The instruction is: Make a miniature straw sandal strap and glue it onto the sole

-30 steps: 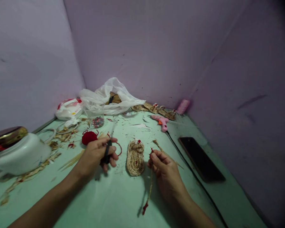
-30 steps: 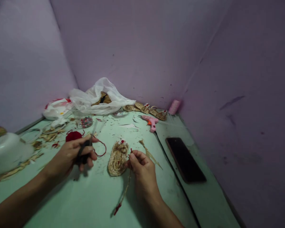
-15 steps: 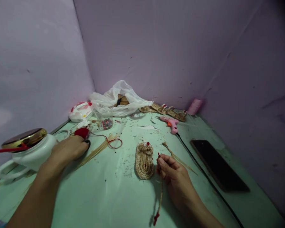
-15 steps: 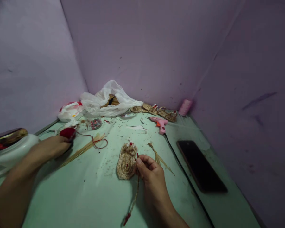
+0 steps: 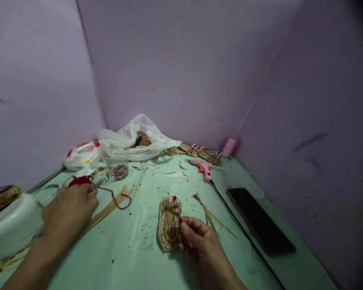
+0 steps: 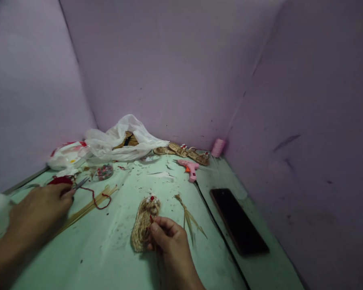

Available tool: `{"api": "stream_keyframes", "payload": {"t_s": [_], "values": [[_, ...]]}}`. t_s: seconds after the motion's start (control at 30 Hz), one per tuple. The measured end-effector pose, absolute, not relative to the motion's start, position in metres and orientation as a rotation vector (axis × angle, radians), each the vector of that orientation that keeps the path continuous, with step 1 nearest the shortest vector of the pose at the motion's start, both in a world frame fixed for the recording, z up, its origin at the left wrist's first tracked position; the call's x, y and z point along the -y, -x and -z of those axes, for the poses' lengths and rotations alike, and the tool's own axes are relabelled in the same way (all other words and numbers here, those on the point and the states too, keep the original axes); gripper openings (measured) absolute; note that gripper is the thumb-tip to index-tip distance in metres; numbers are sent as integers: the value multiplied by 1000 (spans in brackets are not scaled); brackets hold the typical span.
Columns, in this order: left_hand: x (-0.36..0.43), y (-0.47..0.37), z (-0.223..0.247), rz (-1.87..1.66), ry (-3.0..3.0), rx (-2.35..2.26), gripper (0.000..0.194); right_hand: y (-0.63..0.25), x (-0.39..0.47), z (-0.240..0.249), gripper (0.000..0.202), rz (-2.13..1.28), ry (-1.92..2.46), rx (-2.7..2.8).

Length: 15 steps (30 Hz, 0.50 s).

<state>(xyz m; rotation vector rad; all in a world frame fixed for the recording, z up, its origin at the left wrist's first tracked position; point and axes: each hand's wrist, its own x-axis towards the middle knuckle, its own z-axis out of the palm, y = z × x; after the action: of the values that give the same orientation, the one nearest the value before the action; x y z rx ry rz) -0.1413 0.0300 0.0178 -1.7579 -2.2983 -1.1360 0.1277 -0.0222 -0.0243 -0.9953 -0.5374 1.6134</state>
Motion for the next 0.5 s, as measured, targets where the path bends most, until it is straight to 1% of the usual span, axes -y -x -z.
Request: {"api": "stream_keyframes", "payload": {"t_s": [0.03, 0.07, 0.1, 0.17, 0.23, 0.27, 0.33, 0.37, 0.5], "values": [[-26, 127, -21, 1213, 1832, 2274, 5, -127, 21, 28, 28, -1608, 986, 543], [-21, 110, -22, 1300, 1971, 2246, 11, -126, 20, 33, 28, -1602, 974, 543], [-16, 92, -22, 1382, 2235, 2193, 18, -125, 19, 37, 29, -1598, 961, 542], [-4, 57, -20, 1490, 2675, 2029, 26, -123, 17, 45, 31, -1607, 937, 547], [6, 30, -16, 1527, 2923, 1822, 39, -122, 16, 50, 32, -1624, 919, 553], [9, 21, -14, 1479, 3040, 1746, 39, -122, 16, 51, 31, -1623, 914, 561], [11, 11, -13, 1312, 3240, 1665, 25, -122, 16, 51, 29, -1609, 910, 602], [10, 10, -13, 1243, 3295, 1645, 21, -122, 17, 50, 27, -1604, 911, 634], [7, 15, -11, 1227, 3205, 1683, 24, -125, 20, 41, 27, -1639, 907, 701]]}}
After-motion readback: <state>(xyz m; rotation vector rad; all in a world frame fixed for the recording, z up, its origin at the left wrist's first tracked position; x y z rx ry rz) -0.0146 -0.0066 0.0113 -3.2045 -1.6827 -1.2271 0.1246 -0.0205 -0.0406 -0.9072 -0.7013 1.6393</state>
